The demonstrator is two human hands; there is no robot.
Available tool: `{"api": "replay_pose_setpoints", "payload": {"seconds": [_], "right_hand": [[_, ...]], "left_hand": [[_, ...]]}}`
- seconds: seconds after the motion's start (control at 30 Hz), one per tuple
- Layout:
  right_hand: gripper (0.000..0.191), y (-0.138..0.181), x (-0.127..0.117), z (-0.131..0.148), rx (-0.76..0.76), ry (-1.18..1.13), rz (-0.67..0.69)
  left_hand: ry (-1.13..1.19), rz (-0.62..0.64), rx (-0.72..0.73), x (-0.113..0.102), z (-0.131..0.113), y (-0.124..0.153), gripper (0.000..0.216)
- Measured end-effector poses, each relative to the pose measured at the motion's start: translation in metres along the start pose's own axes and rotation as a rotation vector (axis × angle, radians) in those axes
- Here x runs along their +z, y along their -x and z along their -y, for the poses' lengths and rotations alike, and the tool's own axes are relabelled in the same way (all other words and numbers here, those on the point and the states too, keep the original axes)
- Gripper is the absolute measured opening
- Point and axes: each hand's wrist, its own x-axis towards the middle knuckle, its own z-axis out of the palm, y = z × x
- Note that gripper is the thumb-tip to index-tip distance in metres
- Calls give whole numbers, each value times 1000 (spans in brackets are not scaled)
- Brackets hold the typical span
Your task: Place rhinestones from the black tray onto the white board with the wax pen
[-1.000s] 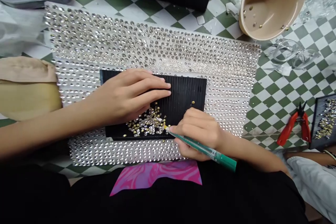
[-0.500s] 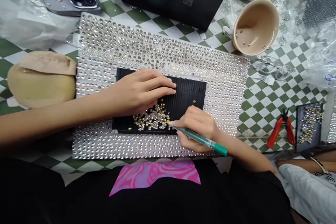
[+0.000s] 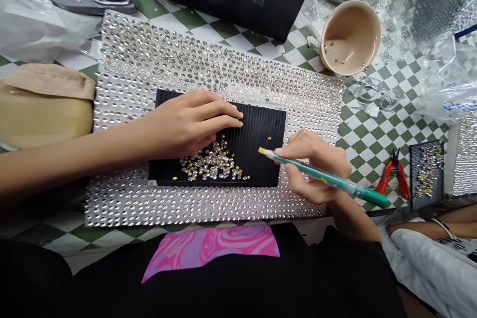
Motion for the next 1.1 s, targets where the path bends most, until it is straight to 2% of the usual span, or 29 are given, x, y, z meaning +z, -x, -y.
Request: {"api": "replay_pose_setpoints", "payload": {"seconds": [0.07, 0.2, 0.27, 0.37, 0.53, 0.7, 0.83, 0.93, 1.03, 1.1], "right_hand": [[30, -1, 3, 0, -5, -2, 9], [21, -1, 19, 4, 20, 49, 230], [19, 0, 24, 5, 31, 70, 282], [17, 1, 24, 5, 24, 83, 288], [19, 2, 26, 4, -5, 110, 277], [24, 1, 27, 3, 15, 53, 245], [24, 0, 15, -1, 70, -35, 132], [27, -1, 2, -11, 75, -35, -99], [24, -2, -9, -26, 118, 50, -372], [21, -3, -12, -35, 175, 132, -470]], "left_hand": [[11, 29, -15, -1, 1, 1, 38], [42, 28, -17, -1, 2, 2, 39], [56, -1, -6, -1, 2, 1, 38], [55, -15, -6, -1, 2, 1, 38], [61, 42, -40, -2, 1, 1, 39], [29, 34, -29, -3, 1, 2, 37], [-29, -31, 19, -4, 0, 2, 32], [-68, -109, 57, -5, -1, 1, 28], [-70, -132, 58, -7, -3, -1, 27], [-59, -132, 57, -9, -3, -2, 28]]}}
